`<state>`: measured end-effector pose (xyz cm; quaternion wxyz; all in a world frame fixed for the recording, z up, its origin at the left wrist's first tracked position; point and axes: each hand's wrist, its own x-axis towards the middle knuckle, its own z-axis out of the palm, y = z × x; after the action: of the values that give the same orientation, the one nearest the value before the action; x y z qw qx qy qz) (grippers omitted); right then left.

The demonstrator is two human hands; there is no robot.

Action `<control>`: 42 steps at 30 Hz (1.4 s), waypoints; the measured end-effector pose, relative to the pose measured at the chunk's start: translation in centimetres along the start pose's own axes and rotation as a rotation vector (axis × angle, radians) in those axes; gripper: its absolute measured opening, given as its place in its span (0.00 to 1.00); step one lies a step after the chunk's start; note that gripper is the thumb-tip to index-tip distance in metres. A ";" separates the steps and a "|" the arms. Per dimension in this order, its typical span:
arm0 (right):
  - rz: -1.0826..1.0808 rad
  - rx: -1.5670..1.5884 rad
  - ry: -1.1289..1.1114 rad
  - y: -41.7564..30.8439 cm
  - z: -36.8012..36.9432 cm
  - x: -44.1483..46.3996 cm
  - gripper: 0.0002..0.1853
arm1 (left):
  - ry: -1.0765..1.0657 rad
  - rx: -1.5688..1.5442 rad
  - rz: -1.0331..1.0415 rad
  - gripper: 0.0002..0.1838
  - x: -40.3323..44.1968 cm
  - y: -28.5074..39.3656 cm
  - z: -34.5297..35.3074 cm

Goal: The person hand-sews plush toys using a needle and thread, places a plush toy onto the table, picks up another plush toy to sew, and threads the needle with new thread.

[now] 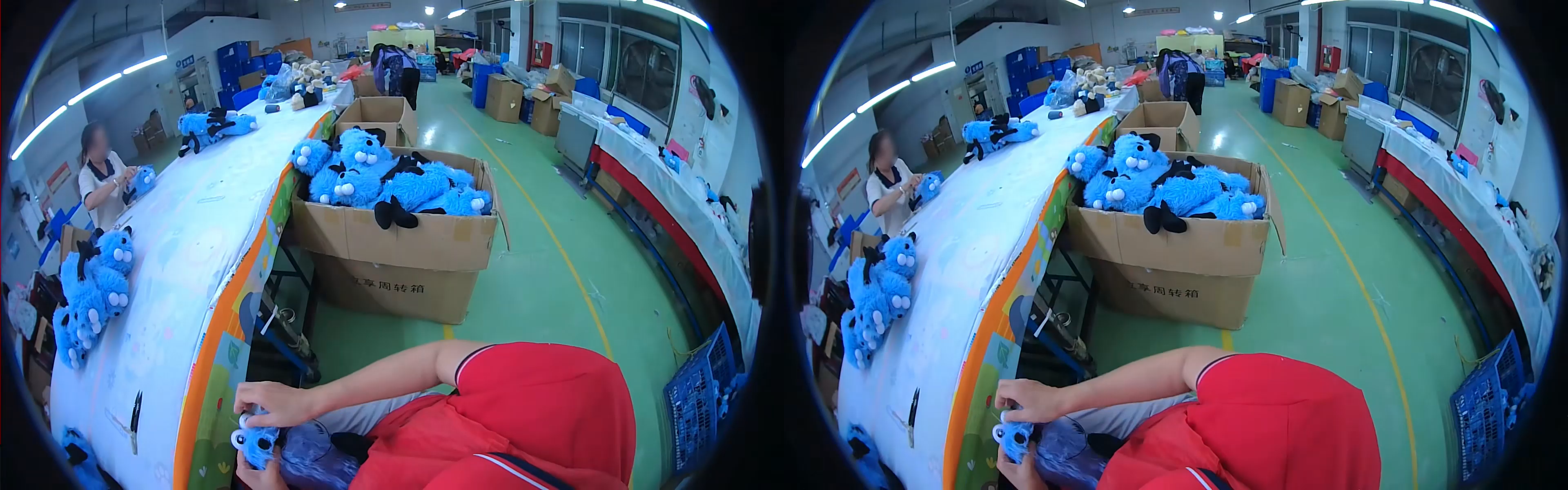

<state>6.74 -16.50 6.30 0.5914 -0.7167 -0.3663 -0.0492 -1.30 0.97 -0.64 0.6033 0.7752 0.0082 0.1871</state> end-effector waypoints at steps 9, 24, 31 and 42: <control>0.412 0.398 -0.245 0.2 0.9 2.7 0.02 | -0.095 -0.199 0.040 0.23 -0.8 -1.0 -0.6; 0.171 0.264 -0.214 1.9 0.9 6.4 0.01 | -0.038 -0.105 -0.092 0.27 0.9 -1.6 -2.4; -0.313 -0.129 -0.258 5.6 3.2 5.2 0.02 | -0.172 -0.139 -0.236 0.29 -0.1 1.0 -2.6; -0.182 -0.007 -0.392 7.4 2.1 6.4 0.01 | -0.100 -0.136 -0.364 0.30 0.6 1.4 -1.2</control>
<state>14.90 -11.90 2.90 0.4996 -0.6784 -0.5375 0.0367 -1.35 1.86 1.06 0.6777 0.7268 0.1058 0.0363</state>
